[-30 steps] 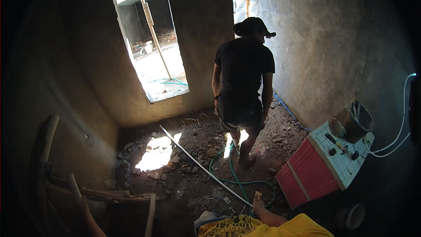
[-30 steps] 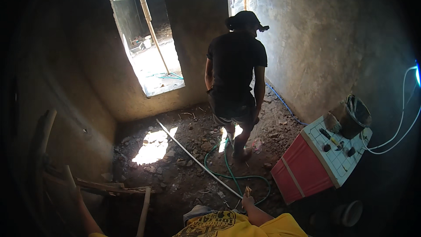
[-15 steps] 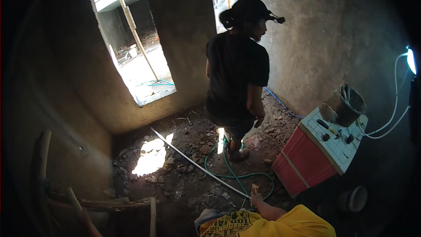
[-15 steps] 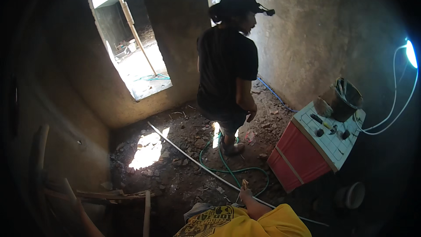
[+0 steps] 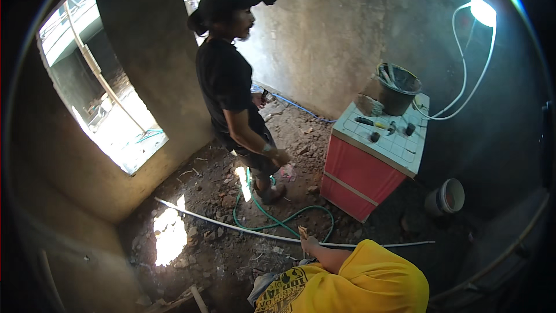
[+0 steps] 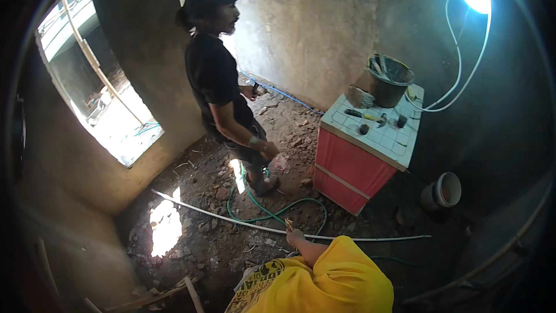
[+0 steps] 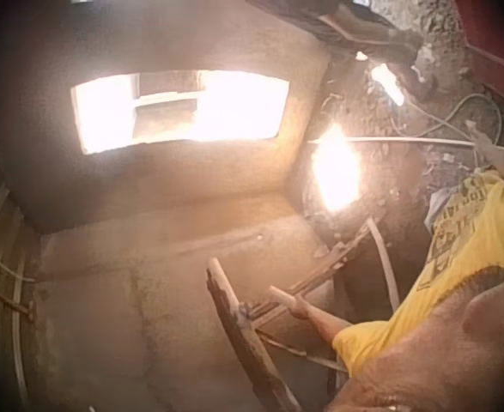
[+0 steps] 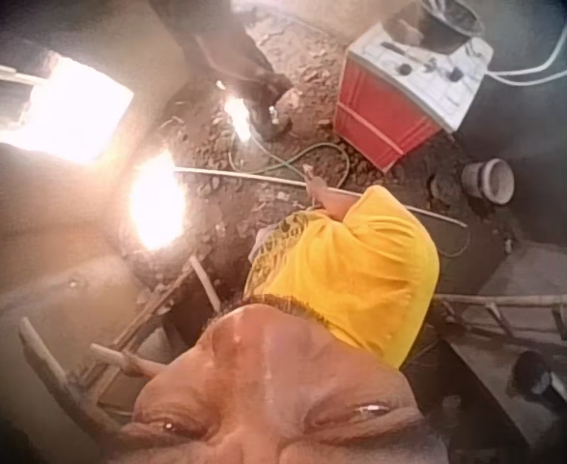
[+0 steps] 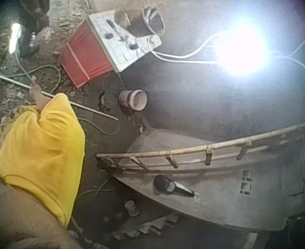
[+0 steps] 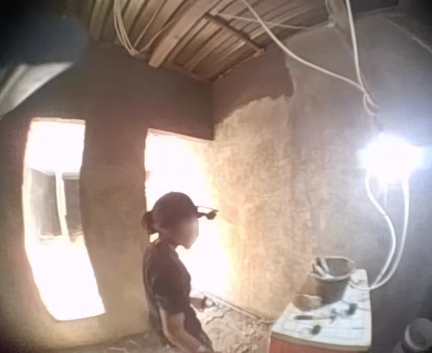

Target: Finishing the surface of an interior concrete wall using plaster and a trowel.

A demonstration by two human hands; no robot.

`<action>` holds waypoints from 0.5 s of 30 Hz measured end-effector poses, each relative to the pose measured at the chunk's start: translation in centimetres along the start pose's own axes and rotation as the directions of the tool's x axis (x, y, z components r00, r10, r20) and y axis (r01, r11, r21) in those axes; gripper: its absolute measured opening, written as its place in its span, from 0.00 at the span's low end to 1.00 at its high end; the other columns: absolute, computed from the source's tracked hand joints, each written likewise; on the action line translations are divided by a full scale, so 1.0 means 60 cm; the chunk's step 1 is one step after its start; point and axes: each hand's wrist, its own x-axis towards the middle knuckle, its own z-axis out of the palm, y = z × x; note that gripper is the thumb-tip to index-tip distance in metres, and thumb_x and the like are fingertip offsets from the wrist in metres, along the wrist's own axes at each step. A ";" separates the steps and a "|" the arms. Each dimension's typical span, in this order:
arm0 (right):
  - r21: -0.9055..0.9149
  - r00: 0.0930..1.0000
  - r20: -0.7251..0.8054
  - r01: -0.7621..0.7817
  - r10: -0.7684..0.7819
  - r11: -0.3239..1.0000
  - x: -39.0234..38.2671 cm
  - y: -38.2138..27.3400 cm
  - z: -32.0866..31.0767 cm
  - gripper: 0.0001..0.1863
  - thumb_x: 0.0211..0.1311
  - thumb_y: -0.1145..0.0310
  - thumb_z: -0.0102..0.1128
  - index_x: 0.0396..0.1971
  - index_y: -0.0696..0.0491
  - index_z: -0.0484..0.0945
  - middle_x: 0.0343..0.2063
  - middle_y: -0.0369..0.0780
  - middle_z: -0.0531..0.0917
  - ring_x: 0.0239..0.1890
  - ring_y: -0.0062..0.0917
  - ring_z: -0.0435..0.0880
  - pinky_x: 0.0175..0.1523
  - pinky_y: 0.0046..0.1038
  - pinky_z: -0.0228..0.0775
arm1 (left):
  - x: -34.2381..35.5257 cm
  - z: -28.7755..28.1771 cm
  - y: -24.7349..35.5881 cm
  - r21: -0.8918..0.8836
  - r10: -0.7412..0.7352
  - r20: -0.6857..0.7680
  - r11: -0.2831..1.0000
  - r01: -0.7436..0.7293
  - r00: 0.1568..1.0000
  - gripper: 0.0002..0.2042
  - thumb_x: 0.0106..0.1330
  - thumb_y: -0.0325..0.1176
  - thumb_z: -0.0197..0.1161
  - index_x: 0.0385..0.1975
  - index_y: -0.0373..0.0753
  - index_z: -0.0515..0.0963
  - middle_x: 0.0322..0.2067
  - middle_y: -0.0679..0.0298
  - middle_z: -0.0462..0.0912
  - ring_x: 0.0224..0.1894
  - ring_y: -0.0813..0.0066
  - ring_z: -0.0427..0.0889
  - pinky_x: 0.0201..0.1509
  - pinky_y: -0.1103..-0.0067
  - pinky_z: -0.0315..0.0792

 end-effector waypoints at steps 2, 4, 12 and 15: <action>-0.016 1.000 0.009 0.020 -0.019 1.000 -0.031 -0.024 -0.013 0.28 0.63 0.50 0.35 0.46 0.61 0.68 0.35 0.47 0.77 0.33 0.34 0.78 0.36 0.32 0.68 | -0.075 -0.072 0.082 0.031 0.006 0.014 0.999 -0.007 1.000 0.19 0.46 0.36 0.64 0.36 0.31 0.76 0.36 0.48 0.77 0.39 0.53 0.76 0.46 0.69 0.68; -0.016 0.999 0.041 0.004 -0.003 1.000 -0.035 -0.023 -0.017 0.27 0.64 0.50 0.34 0.45 0.60 0.69 0.31 0.45 0.77 0.27 0.30 0.77 0.30 0.31 0.68 | -0.099 -0.084 0.117 0.092 -0.018 -0.087 0.995 0.026 0.996 0.20 0.44 0.35 0.65 0.37 0.29 0.75 0.35 0.48 0.77 0.37 0.53 0.76 0.43 0.69 0.69; 0.049 1.000 0.024 -0.008 0.007 0.999 -0.043 -0.028 -0.020 0.31 0.61 0.47 0.38 0.43 0.63 0.70 0.37 0.49 0.77 0.39 0.38 0.77 0.42 0.35 0.68 | -0.084 -0.074 0.097 0.026 -0.094 -0.093 0.995 0.097 0.991 0.20 0.42 0.35 0.66 0.34 0.28 0.76 0.33 0.49 0.78 0.35 0.52 0.77 0.41 0.69 0.70; 0.048 1.000 0.008 -0.002 0.002 0.999 -0.027 -0.016 -0.013 0.31 0.61 0.47 0.38 0.42 0.63 0.70 0.37 0.50 0.76 0.40 0.38 0.77 0.43 0.36 0.68 | -0.071 -0.064 0.088 0.112 -0.044 -0.125 0.992 0.058 0.991 0.19 0.41 0.34 0.66 0.32 0.28 0.76 0.32 0.50 0.79 0.34 0.53 0.77 0.39 0.68 0.70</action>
